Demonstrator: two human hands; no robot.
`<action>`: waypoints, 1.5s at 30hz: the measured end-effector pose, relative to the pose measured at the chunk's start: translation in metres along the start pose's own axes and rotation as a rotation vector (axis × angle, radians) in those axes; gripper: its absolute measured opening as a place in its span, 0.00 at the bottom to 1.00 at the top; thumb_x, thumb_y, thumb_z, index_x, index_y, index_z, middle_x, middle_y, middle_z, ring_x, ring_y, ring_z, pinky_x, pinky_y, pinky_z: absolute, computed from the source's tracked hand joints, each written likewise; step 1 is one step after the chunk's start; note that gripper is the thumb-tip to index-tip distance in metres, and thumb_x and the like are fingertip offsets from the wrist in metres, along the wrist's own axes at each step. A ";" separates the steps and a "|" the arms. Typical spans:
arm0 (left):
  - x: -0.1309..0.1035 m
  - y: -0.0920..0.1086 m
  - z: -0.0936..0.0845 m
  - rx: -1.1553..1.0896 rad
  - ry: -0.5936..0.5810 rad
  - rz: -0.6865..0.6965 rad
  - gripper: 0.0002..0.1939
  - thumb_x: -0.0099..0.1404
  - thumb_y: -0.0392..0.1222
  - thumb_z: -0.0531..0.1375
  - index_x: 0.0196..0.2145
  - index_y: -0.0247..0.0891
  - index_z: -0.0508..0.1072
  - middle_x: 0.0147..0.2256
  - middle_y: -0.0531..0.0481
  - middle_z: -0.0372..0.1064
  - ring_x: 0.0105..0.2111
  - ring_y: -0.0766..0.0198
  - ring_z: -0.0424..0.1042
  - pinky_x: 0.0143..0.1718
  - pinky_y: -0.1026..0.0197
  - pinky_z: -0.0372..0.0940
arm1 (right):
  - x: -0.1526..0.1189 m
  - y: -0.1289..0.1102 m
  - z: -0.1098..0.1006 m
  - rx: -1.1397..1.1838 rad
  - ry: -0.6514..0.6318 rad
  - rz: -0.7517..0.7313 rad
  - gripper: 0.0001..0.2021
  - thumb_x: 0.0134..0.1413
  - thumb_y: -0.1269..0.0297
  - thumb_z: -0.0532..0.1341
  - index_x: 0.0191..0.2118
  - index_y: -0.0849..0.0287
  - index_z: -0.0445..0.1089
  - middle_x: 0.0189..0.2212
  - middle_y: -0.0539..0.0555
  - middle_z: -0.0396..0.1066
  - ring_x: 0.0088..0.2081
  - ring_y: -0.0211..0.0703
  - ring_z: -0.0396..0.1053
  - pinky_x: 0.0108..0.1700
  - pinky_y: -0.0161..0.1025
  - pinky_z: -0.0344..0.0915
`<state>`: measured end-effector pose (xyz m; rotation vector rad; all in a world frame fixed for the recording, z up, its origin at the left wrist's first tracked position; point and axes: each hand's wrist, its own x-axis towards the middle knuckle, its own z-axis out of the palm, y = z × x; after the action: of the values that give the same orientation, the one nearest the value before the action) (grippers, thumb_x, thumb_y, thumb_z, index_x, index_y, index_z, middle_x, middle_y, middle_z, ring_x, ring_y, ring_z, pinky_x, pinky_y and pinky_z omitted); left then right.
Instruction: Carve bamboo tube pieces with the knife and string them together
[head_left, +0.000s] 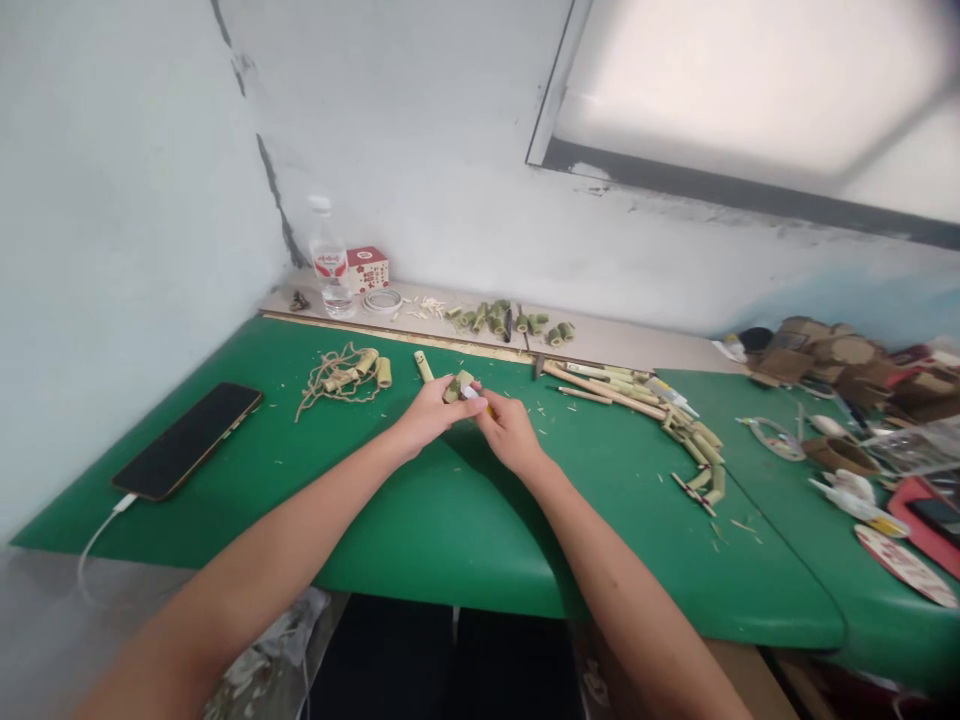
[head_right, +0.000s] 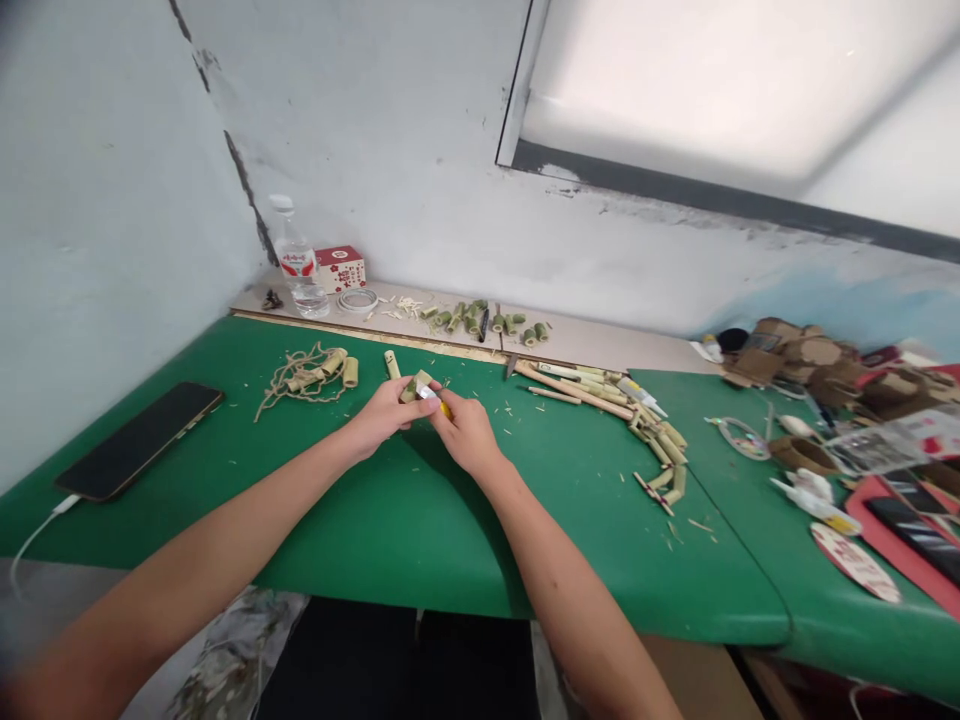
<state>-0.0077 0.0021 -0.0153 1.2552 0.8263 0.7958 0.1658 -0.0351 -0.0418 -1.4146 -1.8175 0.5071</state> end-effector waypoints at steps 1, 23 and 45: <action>0.000 -0.001 0.000 0.002 -0.004 0.004 0.39 0.46 0.60 0.79 0.49 0.33 0.78 0.29 0.56 0.65 0.26 0.71 0.58 0.24 0.65 0.50 | 0.000 -0.001 -0.001 -0.004 -0.006 -0.007 0.19 0.69 0.48 0.55 0.30 0.54 0.63 0.19 0.46 0.59 0.23 0.38 0.54 0.29 0.37 0.50; 0.009 -0.017 -0.004 0.097 -0.018 0.219 0.36 0.52 0.62 0.77 0.48 0.34 0.74 0.34 0.53 0.70 0.32 0.65 0.68 0.35 0.64 0.63 | 0.002 0.001 -0.009 0.033 -0.111 -0.020 0.22 0.69 0.45 0.54 0.27 0.54 0.60 0.20 0.47 0.60 0.24 0.38 0.54 0.30 0.38 0.49; 0.001 -0.004 -0.004 -0.011 -0.056 0.043 0.37 0.48 0.58 0.79 0.50 0.33 0.79 0.29 0.56 0.63 0.25 0.71 0.56 0.24 0.64 0.50 | 0.000 -0.007 -0.006 0.112 -0.156 -0.029 0.25 0.71 0.44 0.54 0.28 0.57 0.67 0.20 0.47 0.60 0.24 0.37 0.54 0.29 0.37 0.49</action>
<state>-0.0110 0.0040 -0.0200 1.2829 0.7514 0.7953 0.1663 -0.0376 -0.0330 -1.3024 -1.8977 0.7104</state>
